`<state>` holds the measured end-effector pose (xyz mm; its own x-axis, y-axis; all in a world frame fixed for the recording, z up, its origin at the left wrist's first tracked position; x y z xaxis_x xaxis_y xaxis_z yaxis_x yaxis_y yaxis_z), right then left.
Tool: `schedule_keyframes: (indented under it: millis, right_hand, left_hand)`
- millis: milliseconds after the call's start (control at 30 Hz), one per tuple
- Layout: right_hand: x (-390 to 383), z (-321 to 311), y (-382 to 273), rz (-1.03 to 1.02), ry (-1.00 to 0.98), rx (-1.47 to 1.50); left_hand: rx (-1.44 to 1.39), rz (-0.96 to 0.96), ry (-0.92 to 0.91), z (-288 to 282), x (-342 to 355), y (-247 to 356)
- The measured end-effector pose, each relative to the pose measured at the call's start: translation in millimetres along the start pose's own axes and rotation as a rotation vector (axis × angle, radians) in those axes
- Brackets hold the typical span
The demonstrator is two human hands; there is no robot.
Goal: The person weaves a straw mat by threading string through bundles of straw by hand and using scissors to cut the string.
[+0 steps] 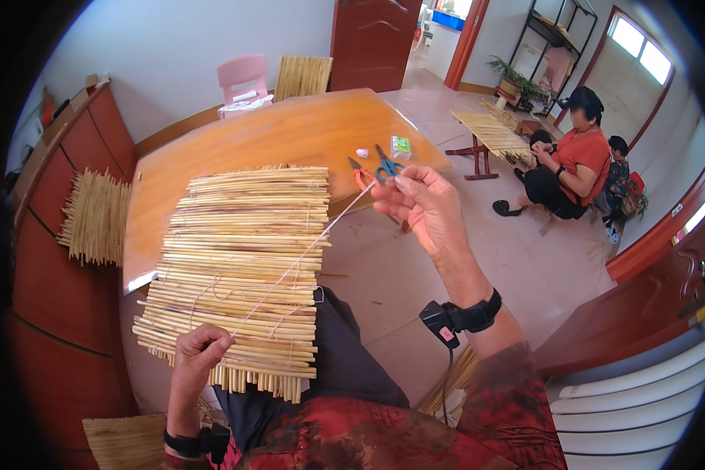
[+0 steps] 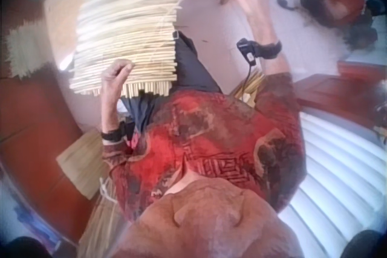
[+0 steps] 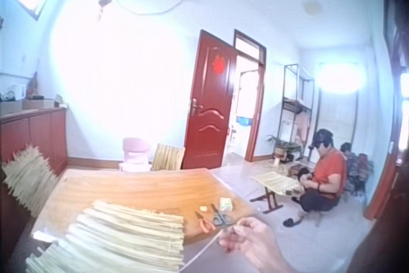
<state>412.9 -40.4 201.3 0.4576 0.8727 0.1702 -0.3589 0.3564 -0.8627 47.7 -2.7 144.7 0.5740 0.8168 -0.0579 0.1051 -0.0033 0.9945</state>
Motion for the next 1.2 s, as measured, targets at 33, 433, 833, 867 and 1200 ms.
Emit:
schedule_keyframes:
  millis: [33, 433, 833, 867, 1200]
  right_hand:
    - [2, 0, 2, -0.023, -0.028, 0.028]
    - [44, -28, -72, -0.087, -0.206, 0.206]
    - [27, -134, -194, -0.491, 0.230, -0.230]
    - [17, -140, -202, -0.490, 0.242, -0.248]
    - [-40, -74, -17, 0.042, -0.081, -0.511]
  left_hand:
    - [0.001, 0.021, -0.013, 0, 0, -4]
    - [0.096, 0.065, -0.015, -14, 3, 5]
    - [0.294, 0.208, -0.066, 2, 26, 15]
    - [0.291, 0.219, -0.082, 8, 33, 15]
    - [0.288, 0.411, -0.589, 129, 53, -35]
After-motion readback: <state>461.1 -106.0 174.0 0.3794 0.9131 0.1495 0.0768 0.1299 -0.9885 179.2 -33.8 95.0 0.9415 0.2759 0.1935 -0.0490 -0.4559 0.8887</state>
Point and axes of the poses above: each hand's wrist, its own x-axis towards the middle knuckle, its own z-axis out of the palm, y = z × x, the point moved 1 cm from there along x, towards the middle knuckle, and after that the axes turned 1 degree about y, right-handed, at the moved point
